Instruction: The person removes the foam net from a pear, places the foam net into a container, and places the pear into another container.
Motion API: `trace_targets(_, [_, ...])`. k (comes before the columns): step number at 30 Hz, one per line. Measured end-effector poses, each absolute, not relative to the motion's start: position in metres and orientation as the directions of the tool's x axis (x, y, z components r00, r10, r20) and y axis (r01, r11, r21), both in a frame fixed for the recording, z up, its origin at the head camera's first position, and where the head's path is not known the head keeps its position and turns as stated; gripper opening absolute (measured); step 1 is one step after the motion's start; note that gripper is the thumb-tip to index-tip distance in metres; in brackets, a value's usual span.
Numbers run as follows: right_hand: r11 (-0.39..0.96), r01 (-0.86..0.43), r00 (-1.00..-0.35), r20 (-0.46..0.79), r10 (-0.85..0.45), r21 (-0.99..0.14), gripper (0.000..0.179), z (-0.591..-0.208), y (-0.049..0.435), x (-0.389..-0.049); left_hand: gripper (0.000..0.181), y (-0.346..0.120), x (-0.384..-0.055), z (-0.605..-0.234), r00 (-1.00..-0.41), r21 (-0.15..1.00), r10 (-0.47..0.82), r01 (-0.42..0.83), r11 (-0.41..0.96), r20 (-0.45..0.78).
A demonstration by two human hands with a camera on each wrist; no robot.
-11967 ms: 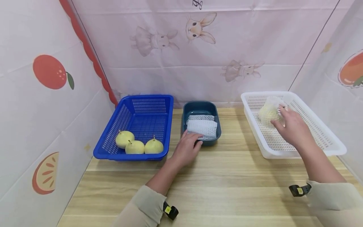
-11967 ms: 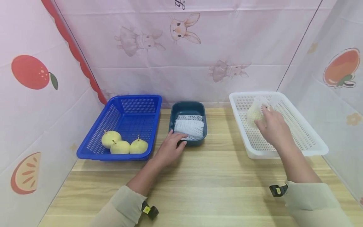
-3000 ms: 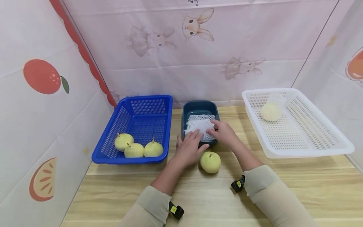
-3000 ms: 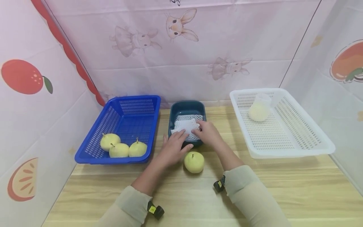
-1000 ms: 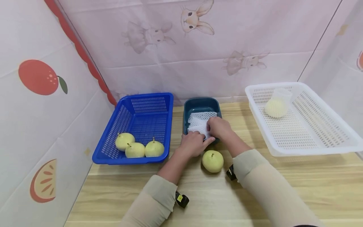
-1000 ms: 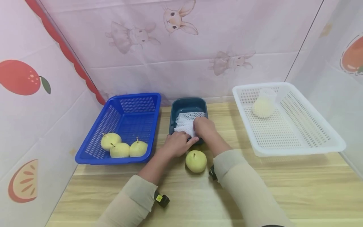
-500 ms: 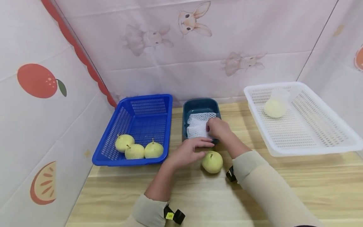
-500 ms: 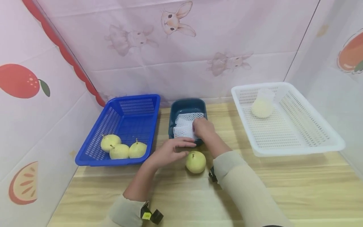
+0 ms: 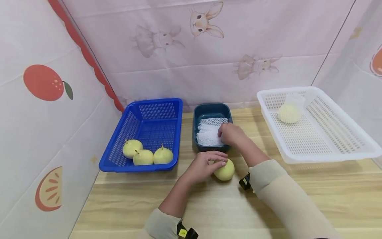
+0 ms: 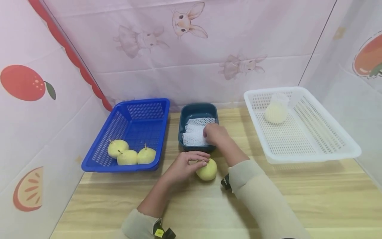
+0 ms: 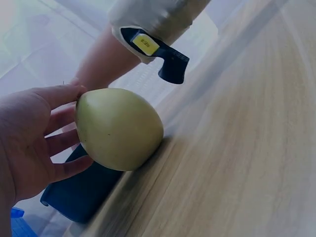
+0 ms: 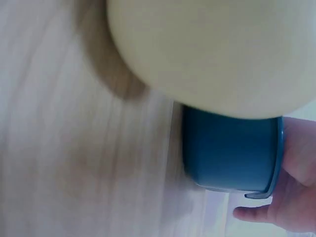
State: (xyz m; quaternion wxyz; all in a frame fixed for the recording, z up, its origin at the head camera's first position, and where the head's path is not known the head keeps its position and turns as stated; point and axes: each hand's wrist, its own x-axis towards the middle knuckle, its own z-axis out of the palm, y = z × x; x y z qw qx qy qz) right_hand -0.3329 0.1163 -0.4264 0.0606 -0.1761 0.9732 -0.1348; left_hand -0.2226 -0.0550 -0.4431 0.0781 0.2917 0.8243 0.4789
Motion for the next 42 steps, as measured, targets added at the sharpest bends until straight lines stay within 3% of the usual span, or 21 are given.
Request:
trace_targets(4, [0.883,-0.351,-0.931,0.015,-0.365,-0.311,0.014,-0.429,0.120,-0.328,0.019,-0.056,-0.224,-0.441,-0.829,0.832,0.538,0.403,0.382,0.154])
trace_targets(14, [0.742,-0.392,-0.920,0.247,-0.304,-0.544,0.021,-0.431,0.132,-0.303,0.017,-0.063,-0.220,-0.438,-0.849,0.840,0.475,0.420,0.343,0.231])
trace_targets(23, [0.641,-0.441,-0.897,0.291,-0.332,-0.628,0.020,-0.406,0.138,-0.269,0.013,-0.069,-0.222,-0.430,-0.880,0.871,0.390,0.398,0.289,0.272])
trace_targets(31, [0.568,-0.402,-0.892,0.167,-0.420,-0.718,0.039,-0.391,0.131,-0.256,0.017,-0.078,-0.225,-0.416,-0.906,0.871,0.266,0.400,0.284,0.330])
trace_targets(37, [0.440,-0.358,-0.841,0.079,-0.536,-0.824,0.049,-0.390,0.124,-0.249,0.018,-0.084,-0.226,-0.406,-0.891,0.871,0.166,0.450,0.198,0.423])
trace_targets(42, [0.358,-0.326,-0.785,0.040,-0.618,-0.875,0.064,-0.394,0.116,-0.245,0.017,-0.088,-0.224,-0.401,-0.896,0.872,0.078,0.442,0.210,0.436])
